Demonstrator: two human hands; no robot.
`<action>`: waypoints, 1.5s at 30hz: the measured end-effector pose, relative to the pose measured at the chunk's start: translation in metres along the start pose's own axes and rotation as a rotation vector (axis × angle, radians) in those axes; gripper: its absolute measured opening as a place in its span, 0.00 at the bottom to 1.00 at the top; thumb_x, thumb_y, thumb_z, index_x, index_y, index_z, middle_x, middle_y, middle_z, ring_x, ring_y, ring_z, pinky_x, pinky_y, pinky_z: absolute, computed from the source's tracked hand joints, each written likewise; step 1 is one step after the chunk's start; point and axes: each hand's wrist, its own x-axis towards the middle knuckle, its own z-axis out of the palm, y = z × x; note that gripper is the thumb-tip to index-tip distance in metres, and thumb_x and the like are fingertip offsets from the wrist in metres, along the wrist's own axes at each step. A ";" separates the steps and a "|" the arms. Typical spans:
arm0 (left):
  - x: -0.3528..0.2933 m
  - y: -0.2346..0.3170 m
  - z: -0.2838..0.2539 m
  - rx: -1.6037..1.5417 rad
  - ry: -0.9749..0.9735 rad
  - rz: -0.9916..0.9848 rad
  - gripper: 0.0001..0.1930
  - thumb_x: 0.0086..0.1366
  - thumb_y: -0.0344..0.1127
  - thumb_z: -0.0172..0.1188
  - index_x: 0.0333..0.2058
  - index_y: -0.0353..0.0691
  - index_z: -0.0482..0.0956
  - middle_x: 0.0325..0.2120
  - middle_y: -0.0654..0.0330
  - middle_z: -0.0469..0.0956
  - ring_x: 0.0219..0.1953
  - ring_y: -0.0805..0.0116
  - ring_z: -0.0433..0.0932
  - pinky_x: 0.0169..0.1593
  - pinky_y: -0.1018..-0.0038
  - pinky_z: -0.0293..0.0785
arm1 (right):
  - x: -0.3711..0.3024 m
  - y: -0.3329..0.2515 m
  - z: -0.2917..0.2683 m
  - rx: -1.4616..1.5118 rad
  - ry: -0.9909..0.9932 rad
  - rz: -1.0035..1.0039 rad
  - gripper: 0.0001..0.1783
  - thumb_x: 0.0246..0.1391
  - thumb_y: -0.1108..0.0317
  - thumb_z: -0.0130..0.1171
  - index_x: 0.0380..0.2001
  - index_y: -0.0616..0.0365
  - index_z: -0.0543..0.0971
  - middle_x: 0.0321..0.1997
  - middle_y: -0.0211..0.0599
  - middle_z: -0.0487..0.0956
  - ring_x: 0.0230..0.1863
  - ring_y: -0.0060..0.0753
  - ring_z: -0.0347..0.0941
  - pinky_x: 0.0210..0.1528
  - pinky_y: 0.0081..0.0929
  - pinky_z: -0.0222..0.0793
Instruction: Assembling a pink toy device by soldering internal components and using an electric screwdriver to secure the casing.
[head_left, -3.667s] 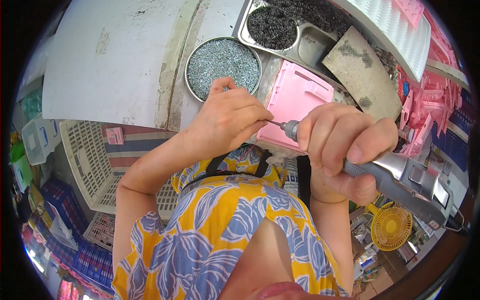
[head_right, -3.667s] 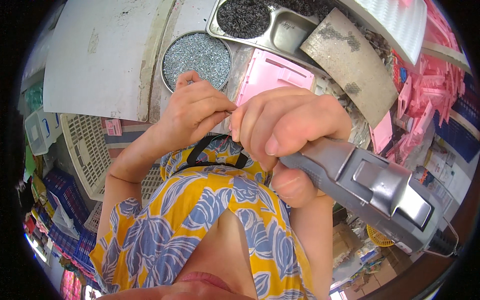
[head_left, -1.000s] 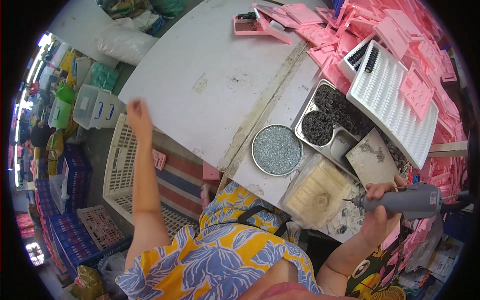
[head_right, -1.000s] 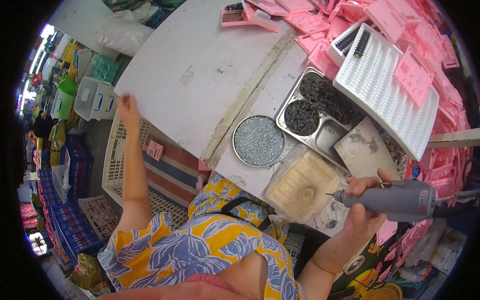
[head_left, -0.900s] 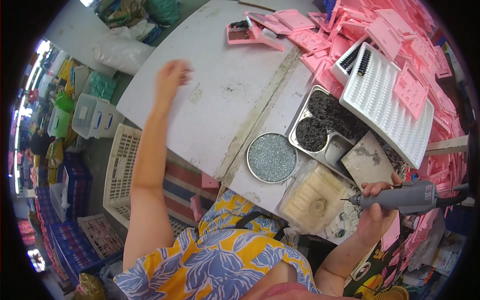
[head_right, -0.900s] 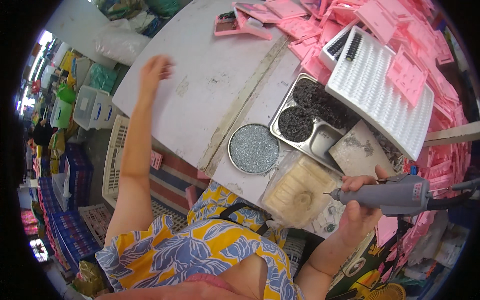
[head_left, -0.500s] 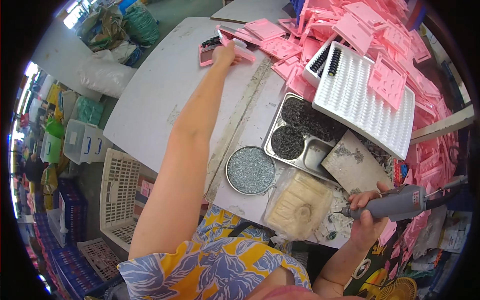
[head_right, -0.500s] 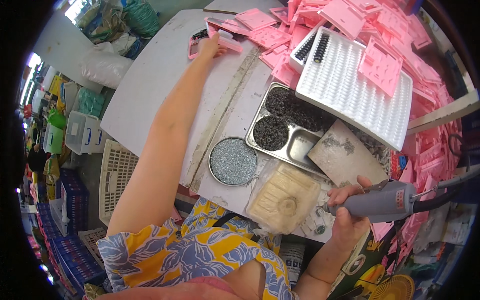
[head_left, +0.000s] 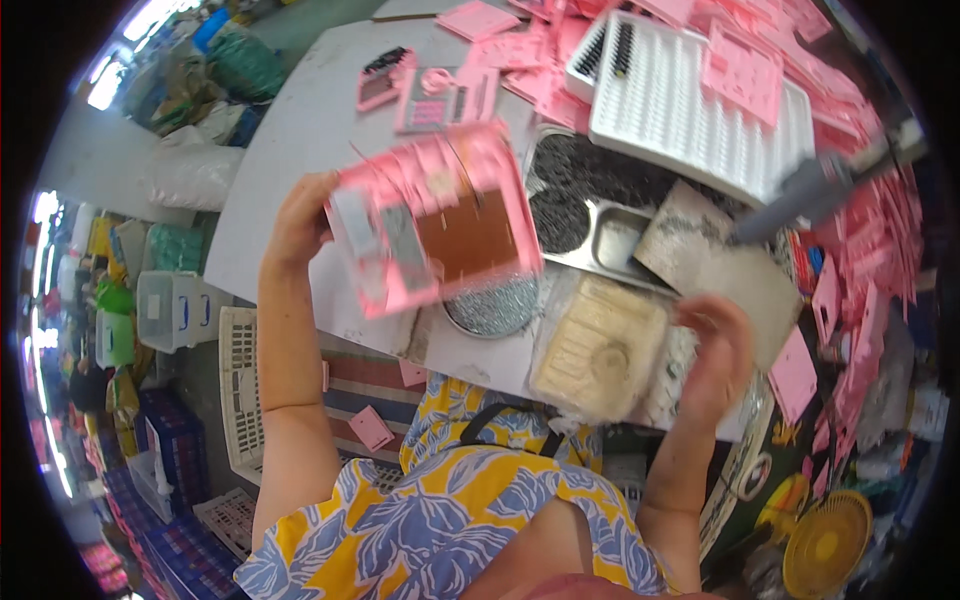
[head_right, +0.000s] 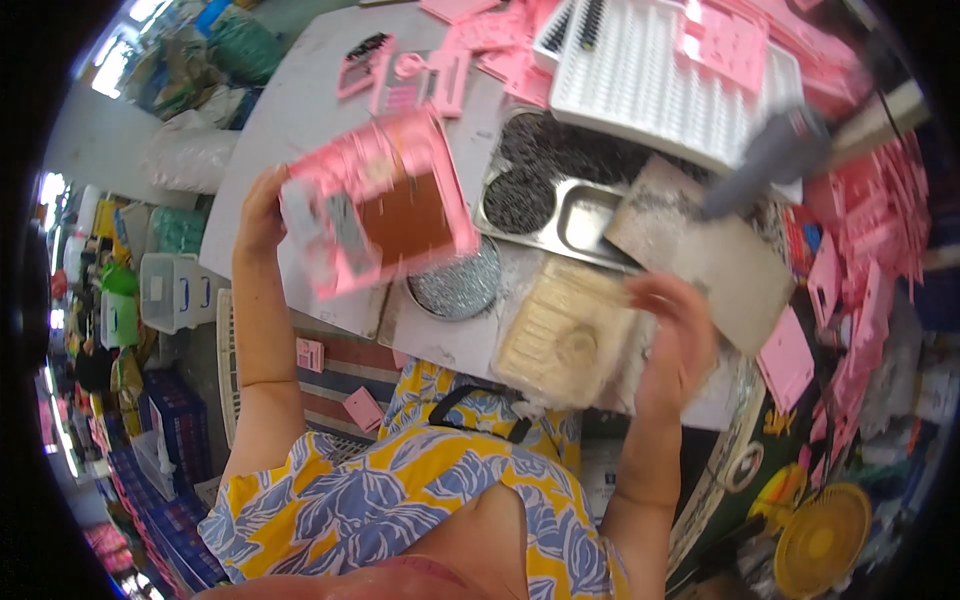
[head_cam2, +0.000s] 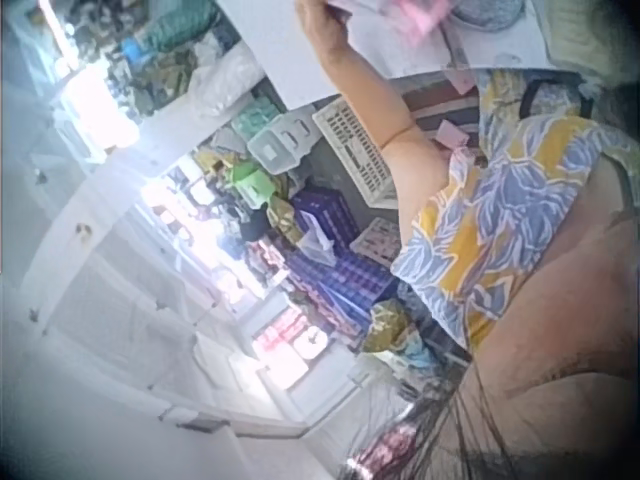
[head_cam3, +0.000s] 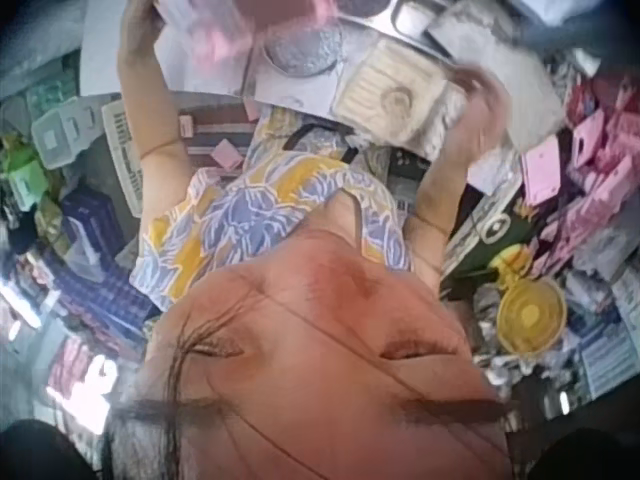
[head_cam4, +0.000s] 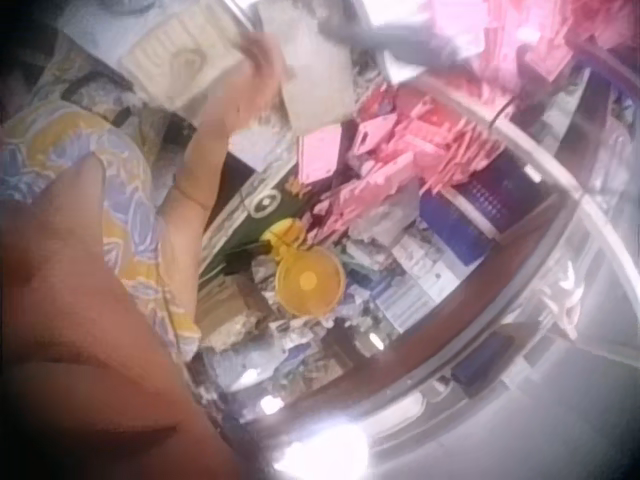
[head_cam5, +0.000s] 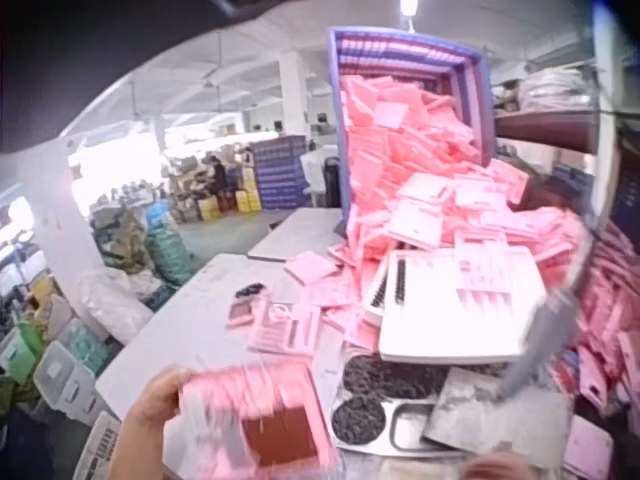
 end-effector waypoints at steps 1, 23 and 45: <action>-0.003 -0.006 0.015 -0.001 -0.134 -0.039 0.24 0.74 0.52 0.52 0.23 0.42 0.76 0.15 0.73 0.67 0.16 0.84 0.60 0.20 0.81 0.52 | 0.006 0.011 -0.002 0.207 -0.174 0.297 0.33 0.72 0.46 0.42 0.61 0.67 0.71 0.57 0.51 0.78 0.55 0.41 0.77 0.58 0.40 0.74; 0.007 -0.059 0.260 0.341 -0.458 0.235 0.16 0.68 0.38 0.64 0.48 0.33 0.77 0.34 0.58 0.82 0.28 0.76 0.75 0.31 0.75 0.70 | -0.060 0.012 -0.004 -0.695 -0.137 0.322 0.24 0.54 0.72 0.60 0.56 0.62 0.76 0.48 0.46 0.79 0.44 0.42 0.75 0.50 0.35 0.72; -0.087 -0.119 0.225 0.500 -0.697 0.687 0.12 0.50 0.29 0.73 0.31 0.39 0.79 0.43 0.56 0.77 0.48 0.48 0.75 0.55 0.55 0.73 | -0.073 0.046 -0.027 -0.685 -0.043 0.144 0.12 0.53 0.79 0.57 0.40 0.62 0.84 0.32 0.40 0.76 0.33 0.42 0.73 0.38 0.33 0.70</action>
